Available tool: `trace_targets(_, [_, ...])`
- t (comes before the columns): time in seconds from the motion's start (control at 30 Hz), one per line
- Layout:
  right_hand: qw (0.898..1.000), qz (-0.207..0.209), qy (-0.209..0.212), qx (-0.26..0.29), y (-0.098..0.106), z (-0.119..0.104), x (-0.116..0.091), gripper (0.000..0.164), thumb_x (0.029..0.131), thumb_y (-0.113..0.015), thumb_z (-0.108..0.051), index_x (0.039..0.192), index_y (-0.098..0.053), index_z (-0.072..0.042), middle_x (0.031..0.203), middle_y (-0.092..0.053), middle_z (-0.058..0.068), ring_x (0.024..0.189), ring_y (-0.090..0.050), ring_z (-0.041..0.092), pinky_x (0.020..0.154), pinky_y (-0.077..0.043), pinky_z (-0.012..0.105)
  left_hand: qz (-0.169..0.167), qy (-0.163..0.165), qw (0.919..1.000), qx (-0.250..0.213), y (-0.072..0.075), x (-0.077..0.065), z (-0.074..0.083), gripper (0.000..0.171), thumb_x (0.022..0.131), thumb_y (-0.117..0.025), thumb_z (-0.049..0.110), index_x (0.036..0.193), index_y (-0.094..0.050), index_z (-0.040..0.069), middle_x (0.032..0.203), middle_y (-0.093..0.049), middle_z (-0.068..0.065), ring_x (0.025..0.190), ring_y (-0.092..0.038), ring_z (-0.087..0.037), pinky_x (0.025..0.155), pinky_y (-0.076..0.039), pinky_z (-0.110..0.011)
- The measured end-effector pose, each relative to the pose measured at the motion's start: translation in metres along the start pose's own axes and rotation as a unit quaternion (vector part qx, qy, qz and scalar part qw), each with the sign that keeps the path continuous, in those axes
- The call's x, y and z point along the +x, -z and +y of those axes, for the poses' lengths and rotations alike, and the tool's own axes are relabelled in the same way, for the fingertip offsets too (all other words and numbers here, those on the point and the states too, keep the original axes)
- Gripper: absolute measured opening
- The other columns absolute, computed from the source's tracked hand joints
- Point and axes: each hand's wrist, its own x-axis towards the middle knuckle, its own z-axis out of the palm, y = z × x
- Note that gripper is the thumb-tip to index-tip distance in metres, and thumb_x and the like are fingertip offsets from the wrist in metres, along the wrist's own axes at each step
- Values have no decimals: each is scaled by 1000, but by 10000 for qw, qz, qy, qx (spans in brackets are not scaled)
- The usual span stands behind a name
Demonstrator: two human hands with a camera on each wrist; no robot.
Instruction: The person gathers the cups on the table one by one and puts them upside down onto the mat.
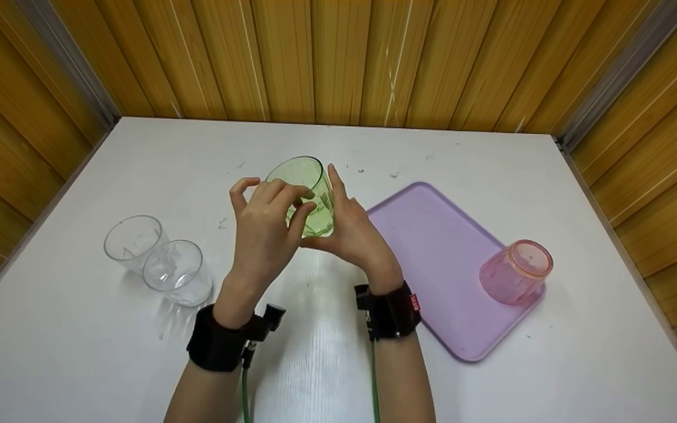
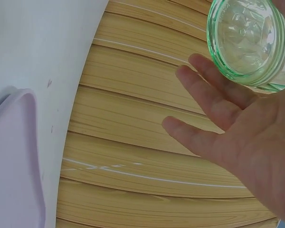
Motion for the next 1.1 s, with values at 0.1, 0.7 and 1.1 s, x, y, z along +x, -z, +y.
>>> trace_targets(0.1, [10000, 31, 29, -32, -1, 1, 0, 110, 67, -80, -13, 145, -2, -12, 136, -43, 15, 111, -50, 27, 92, -41, 47, 16, -33, 10000, 40, 0, 0, 0, 7, 81, -66, 20, 85, -66, 14, 80, -60, 4, 80, -55, -13, 96, -24, -41])
trace_targets(0.7, [9997, 141, 184, -95, 1, 3, -1, 90, 68, -78, -13, 138, -21, -5, 124, -53, 16, 104, -53, 26, 85, -43, 42, -7, -36, 9999, 107, 1, 0, -1, 9, 81, -66, 21, 86, -65, 14, 80, -60, 3, 81, -55, -14, 96, -24, -41])
trace_targets(1.1, [9999, 109, 61, -55, 2, 2, -2, 78, 70, -78, -15, 131, -30, -8, 119, -55, 12, 100, -54, 23, 81, -44, 38, -40, -36, 9999, 124, 2, 0, -1, 9, 82, -66, 21, 86, -66, 13, 80, -60, 4, 81, -56, -13, 96, -24, -41])
